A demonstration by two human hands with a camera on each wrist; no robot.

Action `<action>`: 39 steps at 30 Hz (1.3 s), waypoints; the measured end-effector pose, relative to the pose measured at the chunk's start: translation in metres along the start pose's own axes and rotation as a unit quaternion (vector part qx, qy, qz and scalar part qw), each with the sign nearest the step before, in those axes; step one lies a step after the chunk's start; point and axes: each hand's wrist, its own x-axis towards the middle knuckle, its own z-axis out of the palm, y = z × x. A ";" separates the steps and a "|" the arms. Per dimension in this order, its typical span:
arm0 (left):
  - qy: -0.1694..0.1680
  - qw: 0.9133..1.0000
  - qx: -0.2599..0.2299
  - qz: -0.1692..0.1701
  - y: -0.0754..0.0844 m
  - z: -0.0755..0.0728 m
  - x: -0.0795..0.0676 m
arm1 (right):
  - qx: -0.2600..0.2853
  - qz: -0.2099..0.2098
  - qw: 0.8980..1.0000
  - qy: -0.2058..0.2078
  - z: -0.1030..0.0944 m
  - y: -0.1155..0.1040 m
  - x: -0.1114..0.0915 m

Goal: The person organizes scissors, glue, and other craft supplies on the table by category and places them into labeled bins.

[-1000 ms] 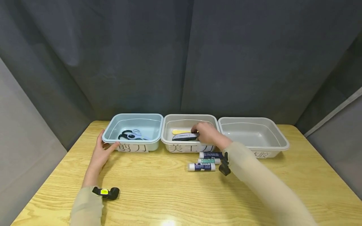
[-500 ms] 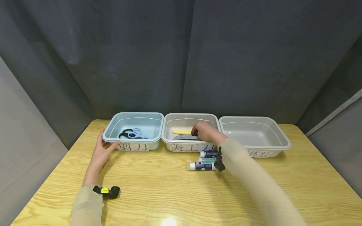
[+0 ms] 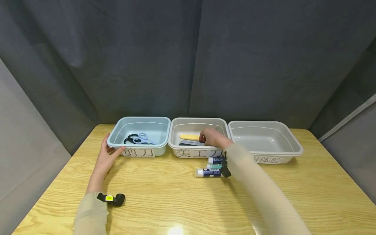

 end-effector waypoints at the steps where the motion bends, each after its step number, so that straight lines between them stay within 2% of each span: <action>1: 0.000 1.000 0.000 0.000 0.000 0.000 0.000 | 0.000 0.000 1.000 0.000 0.000 0.000 0.000; 6: 0.000 1.000 0.001 -0.002 0.001 0.000 0.000 | -0.002 -0.006 1.000 0.004 0.001 0.000 -0.001; 17: -0.001 1.000 0.001 0.000 0.000 0.001 0.000 | 0.008 0.011 1.000 0.014 0.000 0.000 -0.005; 26: 0.000 1.000 0.004 0.003 -0.001 0.001 0.001 | 0.009 0.004 0.998 0.054 -0.006 0.002 -0.014; 32: 0.001 1.000 -0.001 0.005 -0.002 0.002 0.001 | 0.001 0.014 0.997 0.080 -0.012 -0.001 -0.023; 39: 0.000 1.000 -0.001 -0.001 -0.002 0.000 0.001 | -0.007 -0.010 0.990 0.141 -0.017 -0.003 -0.041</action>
